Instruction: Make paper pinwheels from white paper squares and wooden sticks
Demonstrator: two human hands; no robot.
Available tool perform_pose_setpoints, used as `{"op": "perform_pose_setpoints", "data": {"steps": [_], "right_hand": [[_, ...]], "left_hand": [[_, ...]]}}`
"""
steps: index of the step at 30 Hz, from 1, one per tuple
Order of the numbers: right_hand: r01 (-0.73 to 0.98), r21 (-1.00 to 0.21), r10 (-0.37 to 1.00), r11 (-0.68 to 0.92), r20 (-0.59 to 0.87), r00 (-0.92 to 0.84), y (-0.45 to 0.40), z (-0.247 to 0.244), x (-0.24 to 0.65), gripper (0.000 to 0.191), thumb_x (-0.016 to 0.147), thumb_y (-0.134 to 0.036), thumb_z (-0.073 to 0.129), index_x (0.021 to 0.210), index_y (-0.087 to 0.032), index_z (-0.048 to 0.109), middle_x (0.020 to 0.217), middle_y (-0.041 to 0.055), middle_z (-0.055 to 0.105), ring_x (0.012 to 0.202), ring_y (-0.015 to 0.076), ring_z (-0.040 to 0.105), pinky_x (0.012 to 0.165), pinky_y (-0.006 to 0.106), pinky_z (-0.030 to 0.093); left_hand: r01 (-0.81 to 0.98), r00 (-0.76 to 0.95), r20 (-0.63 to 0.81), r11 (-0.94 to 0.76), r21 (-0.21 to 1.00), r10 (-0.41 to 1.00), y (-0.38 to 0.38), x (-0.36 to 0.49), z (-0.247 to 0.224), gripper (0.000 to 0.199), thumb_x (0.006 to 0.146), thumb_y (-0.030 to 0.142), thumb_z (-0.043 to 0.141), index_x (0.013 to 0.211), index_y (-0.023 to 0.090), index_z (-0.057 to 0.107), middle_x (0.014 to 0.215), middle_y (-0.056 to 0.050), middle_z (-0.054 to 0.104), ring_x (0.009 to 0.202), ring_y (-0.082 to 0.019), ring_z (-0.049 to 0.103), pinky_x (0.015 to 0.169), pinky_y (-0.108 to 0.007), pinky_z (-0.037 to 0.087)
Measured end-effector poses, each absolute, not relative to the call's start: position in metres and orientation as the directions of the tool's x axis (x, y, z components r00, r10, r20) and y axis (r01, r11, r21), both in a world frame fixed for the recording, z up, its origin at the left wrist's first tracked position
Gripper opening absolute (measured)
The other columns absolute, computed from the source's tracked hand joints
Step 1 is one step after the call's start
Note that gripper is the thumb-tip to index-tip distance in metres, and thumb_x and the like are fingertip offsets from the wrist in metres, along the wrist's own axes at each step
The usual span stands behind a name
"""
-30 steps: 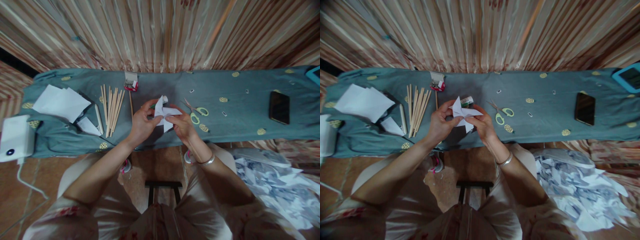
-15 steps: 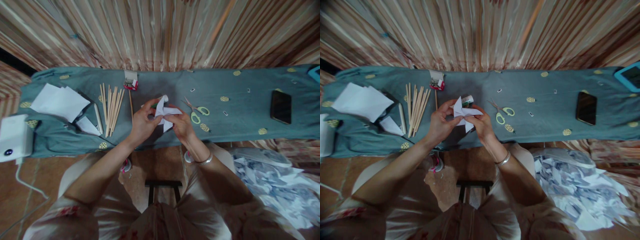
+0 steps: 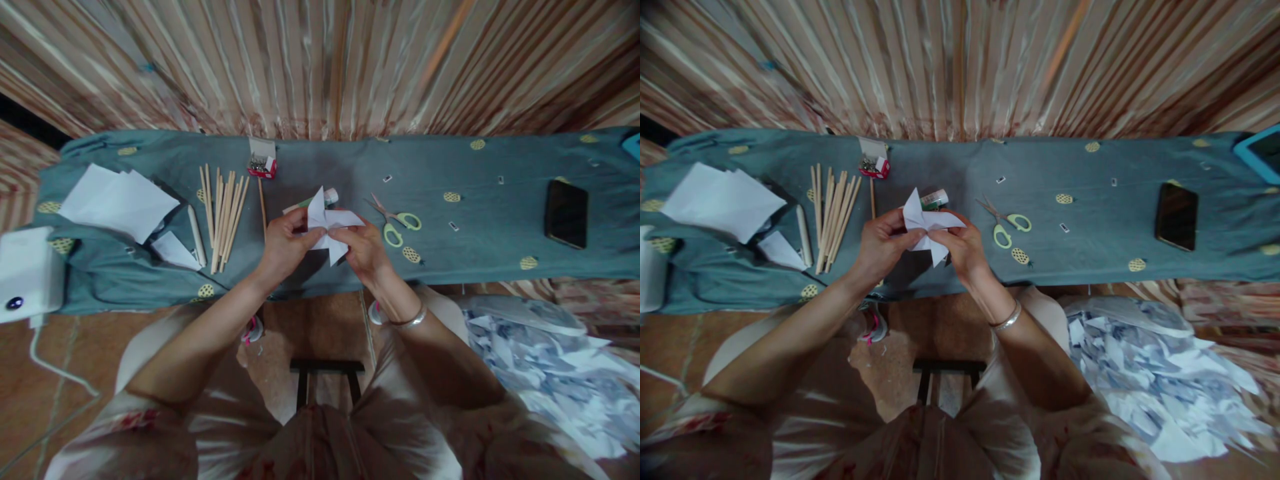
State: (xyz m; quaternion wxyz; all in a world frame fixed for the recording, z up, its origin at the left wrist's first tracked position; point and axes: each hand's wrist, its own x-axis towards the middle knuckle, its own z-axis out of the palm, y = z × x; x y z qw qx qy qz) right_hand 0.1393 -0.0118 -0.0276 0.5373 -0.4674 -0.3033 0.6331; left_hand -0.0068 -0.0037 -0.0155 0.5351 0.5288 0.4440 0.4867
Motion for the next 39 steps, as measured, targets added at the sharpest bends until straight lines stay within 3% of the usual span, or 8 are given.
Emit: {"op": "perform_pose_setpoints", "data": {"steps": [8, 15, 21, 29, 34, 39], "right_hand": [[-0.371, -0.9, 0.968, -0.23, -0.25, 0.006, -0.011, -0.03, 0.141, 0.043, 0.055, -0.027, 0.079, 0.094, -0.021, 0.064, 0.082, -0.0004, 0.072, 0.075, 0.0187, 0.068, 0.074, 0.034, 0.054], [-0.451, -0.86, 0.962, -0.238, -0.274, 0.015, -0.012, -0.027, 0.138, 0.043, 0.052, -0.022, 0.08, 0.092, -0.021, 0.064, 0.076, -0.0036, 0.073, 0.067, 0.0153, 0.066, 0.068, 0.029, 0.053], [-0.427, -0.875, 0.965, -0.23, -0.263, 0.021, -0.014, -0.026, 0.138, 0.043, 0.052, -0.023, 0.082, 0.092, -0.022, 0.066, 0.078, -0.0033, 0.074, 0.071, 0.0168, 0.068, 0.074, 0.032, 0.055], [-0.428, -0.88, 0.97, -0.205, -0.242, 0.034, -0.014, -0.025, 0.141, 0.052, 0.054, -0.029, 0.086, 0.101, -0.023, 0.064, 0.079, -0.0033, 0.072, 0.074, 0.0162, 0.068, 0.074, 0.03, 0.056], [-0.387, -0.904, 0.973, -0.183, -0.222, 0.059, -0.012, -0.022, 0.149, 0.043, 0.061, -0.035, 0.083, 0.1, -0.025, 0.067, 0.081, -0.0027, 0.071, 0.081, 0.0166, 0.068, 0.08, 0.031, 0.056], [-0.354, -0.922, 0.972, -0.156, -0.208, 0.113, -0.008, -0.022, 0.159, 0.031, 0.066, -0.038, 0.078, 0.093, -0.023, 0.073, 0.083, 0.0007, 0.074, 0.076, 0.0158, 0.067, 0.077, 0.032, 0.055]], "left_hand": [[-0.09, 0.12, 0.007, 0.004, 0.996, 0.993, -0.004, -0.006, -0.014, 0.027, 0.065, 0.024, 0.078, 0.09, 0.016, 0.072, 0.086, -0.003, 0.076, 0.078, -0.019, 0.07, 0.076, -0.031, 0.056], [-0.132, 0.123, 0.001, 0.016, 0.991, 0.992, -0.004, -0.006, -0.017, 0.03, 0.065, 0.023, 0.079, 0.093, 0.016, 0.072, 0.086, -0.001, 0.075, 0.077, -0.017, 0.069, 0.075, -0.03, 0.055], [-0.125, 0.114, -0.028, 0.042, 0.991, 0.993, -0.005, -0.006, -0.015, 0.029, 0.065, 0.023, 0.078, 0.092, 0.017, 0.071, 0.085, -0.001, 0.075, 0.075, -0.017, 0.068, 0.073, -0.03, 0.054], [-0.145, 0.09, -0.045, 0.058, 0.988, 0.995, -0.002, -0.009, -0.013, 0.029, 0.062, 0.022, 0.079, 0.088, 0.017, 0.07, 0.081, 0.0, 0.075, 0.072, -0.016, 0.067, 0.071, -0.028, 0.054], [-0.173, 0.057, -0.067, 0.075, 0.982, 0.996, 0.002, -0.015, -0.011, 0.029, 0.061, 0.023, 0.08, 0.087, 0.017, 0.07, 0.083, -0.001, 0.076, 0.073, -0.016, 0.068, 0.073, -0.029, 0.056], [-0.188, 0.039, -0.059, 0.066, 0.98, 0.997, 0.006, -0.022, -0.011, 0.03, 0.06, 0.023, 0.081, 0.088, 0.017, 0.071, 0.081, -0.001, 0.075, 0.072, -0.016, 0.068, 0.069, -0.028, 0.055]]}}
